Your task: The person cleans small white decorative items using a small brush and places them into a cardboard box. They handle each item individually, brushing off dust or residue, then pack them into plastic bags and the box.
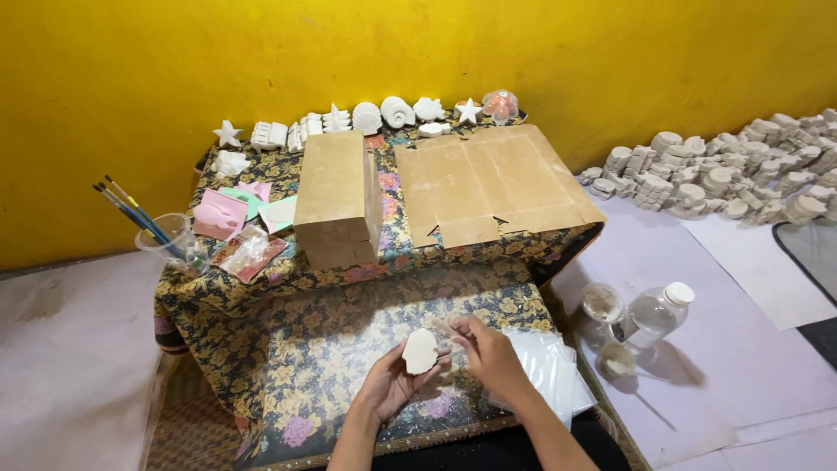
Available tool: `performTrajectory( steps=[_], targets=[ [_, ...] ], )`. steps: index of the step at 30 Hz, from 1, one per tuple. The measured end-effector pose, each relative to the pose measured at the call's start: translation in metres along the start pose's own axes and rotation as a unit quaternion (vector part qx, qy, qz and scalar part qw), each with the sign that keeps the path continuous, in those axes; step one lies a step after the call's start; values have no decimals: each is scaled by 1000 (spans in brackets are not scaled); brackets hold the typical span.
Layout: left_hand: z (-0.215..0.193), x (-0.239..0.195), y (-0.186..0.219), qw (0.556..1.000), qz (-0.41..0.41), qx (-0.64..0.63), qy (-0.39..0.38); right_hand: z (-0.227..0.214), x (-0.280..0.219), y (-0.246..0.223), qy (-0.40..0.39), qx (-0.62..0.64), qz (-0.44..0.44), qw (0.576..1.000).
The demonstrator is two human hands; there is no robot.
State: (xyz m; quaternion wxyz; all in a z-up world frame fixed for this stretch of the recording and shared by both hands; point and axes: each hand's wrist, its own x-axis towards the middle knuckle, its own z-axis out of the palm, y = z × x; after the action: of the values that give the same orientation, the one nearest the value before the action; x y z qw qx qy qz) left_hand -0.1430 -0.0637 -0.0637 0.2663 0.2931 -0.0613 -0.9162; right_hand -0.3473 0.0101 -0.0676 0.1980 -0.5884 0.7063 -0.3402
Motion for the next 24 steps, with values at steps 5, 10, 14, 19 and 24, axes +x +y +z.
performTrajectory(
  steps=[5, 10, 14, 19, 24],
  targets=[
    [-21, 15, 2, 999, 5, 13, -45, -24, -5, -27, -58, 30, -13, 998],
    [-10, 6, 3, 998, 42, 3, -37, -30, -9, -42, -102, 21, 8, 995],
    [-14, 8, 3, 998, 33, 49, -1, -19, -5, -30, -94, -5, 0, 996],
    [-15, 6, 2, 997, 8, 29, -69, -11, -1, -21, -19, -54, -39, 998],
    [-24, 15, 1, 994, 45, 96, 1, -23, -9, -45, -143, -2, 113, 983]
  ],
)
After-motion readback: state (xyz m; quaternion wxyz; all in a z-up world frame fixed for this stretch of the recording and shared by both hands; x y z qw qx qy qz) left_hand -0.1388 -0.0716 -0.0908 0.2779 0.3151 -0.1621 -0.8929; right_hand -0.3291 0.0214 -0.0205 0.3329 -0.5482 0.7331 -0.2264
